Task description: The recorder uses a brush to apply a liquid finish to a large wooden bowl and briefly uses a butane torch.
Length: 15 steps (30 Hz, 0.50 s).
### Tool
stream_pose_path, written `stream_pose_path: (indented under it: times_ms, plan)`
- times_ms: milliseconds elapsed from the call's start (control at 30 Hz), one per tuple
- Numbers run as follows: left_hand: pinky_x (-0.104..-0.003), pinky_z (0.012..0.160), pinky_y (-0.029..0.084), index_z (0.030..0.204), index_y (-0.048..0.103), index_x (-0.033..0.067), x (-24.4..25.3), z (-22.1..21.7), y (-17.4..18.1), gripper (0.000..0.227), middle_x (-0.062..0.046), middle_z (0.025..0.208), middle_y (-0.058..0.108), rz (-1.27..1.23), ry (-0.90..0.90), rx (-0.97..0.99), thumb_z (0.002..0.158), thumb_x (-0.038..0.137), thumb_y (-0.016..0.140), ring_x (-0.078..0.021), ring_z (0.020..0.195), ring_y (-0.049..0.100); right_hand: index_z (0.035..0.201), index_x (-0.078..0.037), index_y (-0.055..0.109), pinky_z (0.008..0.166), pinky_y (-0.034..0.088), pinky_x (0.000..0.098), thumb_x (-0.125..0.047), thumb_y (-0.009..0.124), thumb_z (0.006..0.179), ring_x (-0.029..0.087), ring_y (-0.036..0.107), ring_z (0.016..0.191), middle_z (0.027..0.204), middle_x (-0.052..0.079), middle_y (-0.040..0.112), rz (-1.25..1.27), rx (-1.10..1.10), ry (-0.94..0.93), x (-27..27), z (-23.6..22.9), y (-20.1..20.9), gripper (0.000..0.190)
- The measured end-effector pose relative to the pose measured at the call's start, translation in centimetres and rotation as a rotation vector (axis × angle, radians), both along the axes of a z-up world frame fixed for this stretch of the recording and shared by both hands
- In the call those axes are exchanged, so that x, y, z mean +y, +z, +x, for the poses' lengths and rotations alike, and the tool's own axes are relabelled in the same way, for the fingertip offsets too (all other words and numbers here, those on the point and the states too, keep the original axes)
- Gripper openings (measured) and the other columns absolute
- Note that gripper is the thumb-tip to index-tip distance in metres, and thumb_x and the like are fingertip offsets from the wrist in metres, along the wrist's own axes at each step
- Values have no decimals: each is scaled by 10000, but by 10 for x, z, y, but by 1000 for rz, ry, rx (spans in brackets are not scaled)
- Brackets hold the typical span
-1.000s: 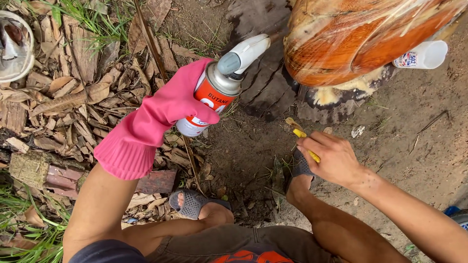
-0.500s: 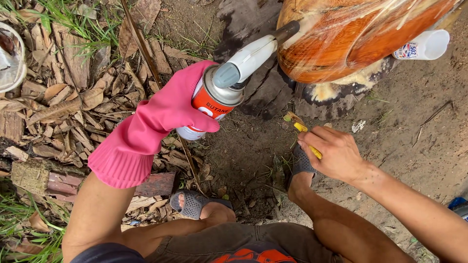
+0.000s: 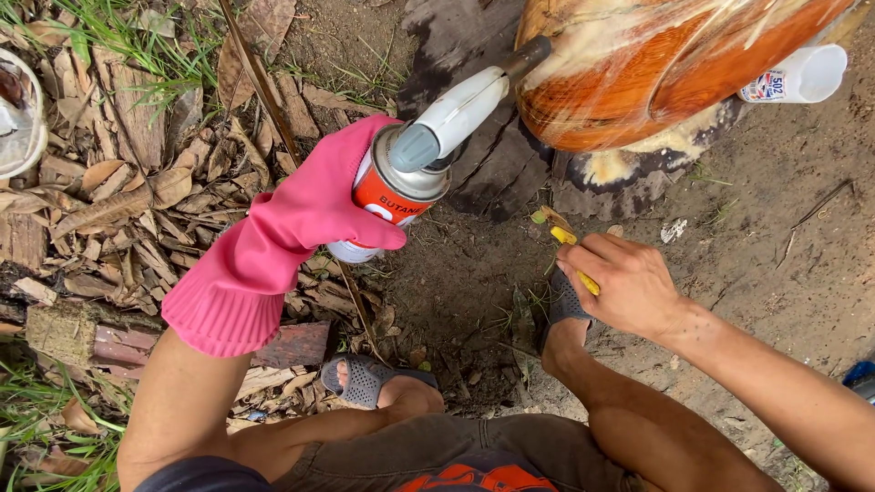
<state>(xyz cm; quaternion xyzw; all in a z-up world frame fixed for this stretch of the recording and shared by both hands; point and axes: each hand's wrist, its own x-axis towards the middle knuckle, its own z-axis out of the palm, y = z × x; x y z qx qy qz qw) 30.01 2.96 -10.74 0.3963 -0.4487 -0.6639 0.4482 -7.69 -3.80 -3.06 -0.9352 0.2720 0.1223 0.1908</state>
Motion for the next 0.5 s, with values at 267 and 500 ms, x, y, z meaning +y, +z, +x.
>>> stream_pose_path:
  times_ms: [267, 500]
  plan:
    - [-327, 1056, 506, 1375, 545, 25, 7, 5, -3, 875, -54, 1225, 665, 20, 15, -1, 597, 230, 888, -166, 1146, 642, 946, -72, 693, 480, 530, 356, -136, 720, 894, 209, 609, 571, 720, 56, 598, -16, 18, 25, 1, -2, -6, 88]
    - [-341, 1033, 519, 1323, 580, 11, 11, 5, -10, 833, -69, 1170, 690, 53, -3, -39, 581, 231, 889, -182, 1100, 658, 935, -78, 680, 511, 540, 368, -146, 712, 893, 213, 617, 603, 743, 54, 599, -27, -6, 23, 1, 5, -5, 86]
